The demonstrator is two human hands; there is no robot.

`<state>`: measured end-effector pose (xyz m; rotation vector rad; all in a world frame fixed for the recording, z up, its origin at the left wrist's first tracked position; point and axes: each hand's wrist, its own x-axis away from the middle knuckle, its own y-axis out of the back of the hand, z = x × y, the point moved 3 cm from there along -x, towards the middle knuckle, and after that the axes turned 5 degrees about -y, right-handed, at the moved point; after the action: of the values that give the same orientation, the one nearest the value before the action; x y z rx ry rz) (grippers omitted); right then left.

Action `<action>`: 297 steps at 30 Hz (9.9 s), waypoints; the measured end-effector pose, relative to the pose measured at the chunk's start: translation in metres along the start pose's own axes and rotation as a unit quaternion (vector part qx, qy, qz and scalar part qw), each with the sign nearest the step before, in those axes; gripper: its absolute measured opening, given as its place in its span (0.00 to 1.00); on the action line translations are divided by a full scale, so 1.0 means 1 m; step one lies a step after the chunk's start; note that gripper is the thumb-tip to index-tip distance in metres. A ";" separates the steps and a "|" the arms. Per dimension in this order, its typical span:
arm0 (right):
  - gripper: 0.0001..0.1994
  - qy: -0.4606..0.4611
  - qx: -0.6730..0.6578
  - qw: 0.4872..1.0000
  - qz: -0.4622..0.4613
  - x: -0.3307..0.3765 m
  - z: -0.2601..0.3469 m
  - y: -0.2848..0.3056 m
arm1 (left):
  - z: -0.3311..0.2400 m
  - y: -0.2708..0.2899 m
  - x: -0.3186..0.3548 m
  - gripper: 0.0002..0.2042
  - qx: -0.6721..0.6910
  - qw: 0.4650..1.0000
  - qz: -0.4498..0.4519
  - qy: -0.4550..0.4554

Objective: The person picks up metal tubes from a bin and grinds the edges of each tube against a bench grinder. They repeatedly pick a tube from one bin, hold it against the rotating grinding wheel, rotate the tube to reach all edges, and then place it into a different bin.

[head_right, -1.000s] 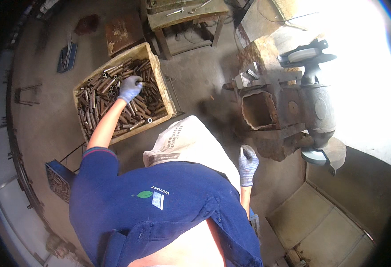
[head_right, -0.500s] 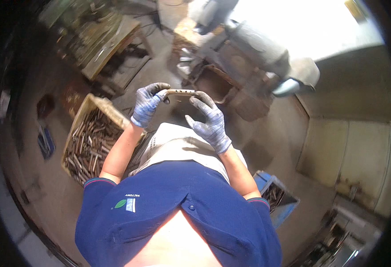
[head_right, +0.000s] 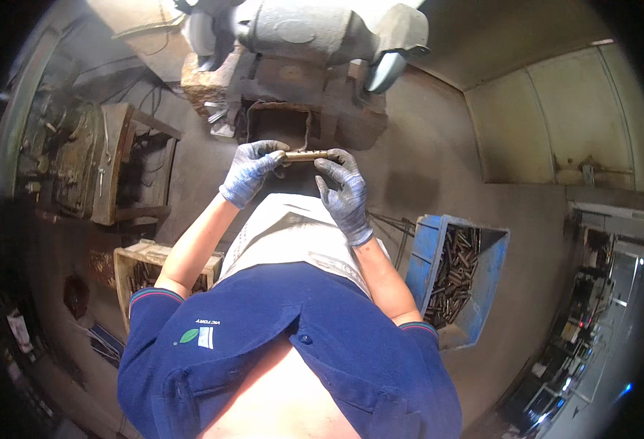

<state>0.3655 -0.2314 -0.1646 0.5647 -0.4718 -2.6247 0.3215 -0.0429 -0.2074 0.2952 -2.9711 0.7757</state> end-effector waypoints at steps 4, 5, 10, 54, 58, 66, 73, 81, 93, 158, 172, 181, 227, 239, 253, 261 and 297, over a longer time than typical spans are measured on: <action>0.10 -0.003 -0.050 0.998 -0.047 -0.004 -0.008 0.019 | 0.008 -0.021 -0.025 0.12 0.002 1.000 0.020 0.000; 0.10 0.001 -0.039 0.998 -0.056 -0.007 -0.014 0.024 | 0.010 -0.026 -0.031 0.12 0.001 1.000 0.017 -0.005; 0.10 -0.010 -0.077 0.994 -0.076 -0.028 -0.049 0.052 | 0.024 -0.052 -0.063 0.11 -0.068 0.997 -0.030 -0.017; 0.06 -0.178 -0.207 0.956 -0.111 -0.110 -0.194 0.060 | 0.094 -0.061 -0.206 0.03 -0.012 0.983 -0.180 0.035; 0.06 -0.173 -0.210 0.957 -0.099 -0.113 -0.194 0.054 | 0.097 -0.049 -0.208 0.03 -0.009 0.983 -0.179 0.026; 0.07 -0.258 -0.263 0.919 -0.143 -0.099 -0.210 0.086 | 0.092 -0.096 -0.214 0.04 -0.096 0.982 -0.142 0.076; 0.07 -0.250 -0.256 0.924 -0.137 -0.103 -0.199 0.088 | 0.101 -0.093 -0.218 0.04 -0.030 0.982 -0.156 0.101; 0.12 -0.245 -0.221 0.943 -0.049 -0.108 -0.204 0.058 | 0.096 -0.053 -0.216 0.05 -0.051 0.984 -0.154 0.075; 0.11 -0.127 -0.313 0.941 -0.029 -0.100 -0.163 0.057 | 0.070 -0.044 -0.185 0.06 -0.100 0.989 -0.107 -0.025; 0.07 -0.167 -0.123 0.971 -0.118 -0.095 -0.208 0.090 | 0.079 -0.090 -0.213 0.04 -0.174 0.982 -0.066 0.036; 0.06 -0.177 -0.250 0.944 -0.123 -0.105 -0.207 0.054 | 0.081 -0.051 -0.212 0.06 -0.196 0.974 -0.111 0.003; 0.11 -0.095 -0.221 0.970 -0.031 -0.103 -0.180 0.054 | 0.061 -0.046 -0.191 0.04 -0.127 0.987 -0.096 -0.017; 0.08 -0.037 -0.026 0.995 -0.089 -0.096 -0.124 0.103 | 0.061 -0.083 -0.178 0.07 -0.113 0.992 -0.047 0.005; 0.07 -0.172 -0.231 0.952 -0.106 -0.098 -0.178 0.103 | 0.088 -0.095 -0.200 0.06 0.018 0.993 -0.098 0.064; 0.13 -0.215 -0.277 0.934 -0.073 -0.107 -0.184 0.073 | 0.079 -0.070 -0.204 0.04 -0.010 0.992 -0.118 0.044; 0.12 -0.165 -0.287 0.941 -0.072 -0.108 -0.174 0.059 | 0.070 -0.051 -0.196 0.06 -0.065 0.991 -0.115 0.005; 0.17 -0.192 0.424 0.839 -0.283 0.170 -0.076 0.289 | 0.161 -0.020 -0.001 0.12 -0.486 0.845 0.194 0.114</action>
<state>0.3511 -0.5749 -0.1668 0.4541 -1.9140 -2.9772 0.3253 -0.1387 -0.3385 -0.4297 -2.7603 -0.6945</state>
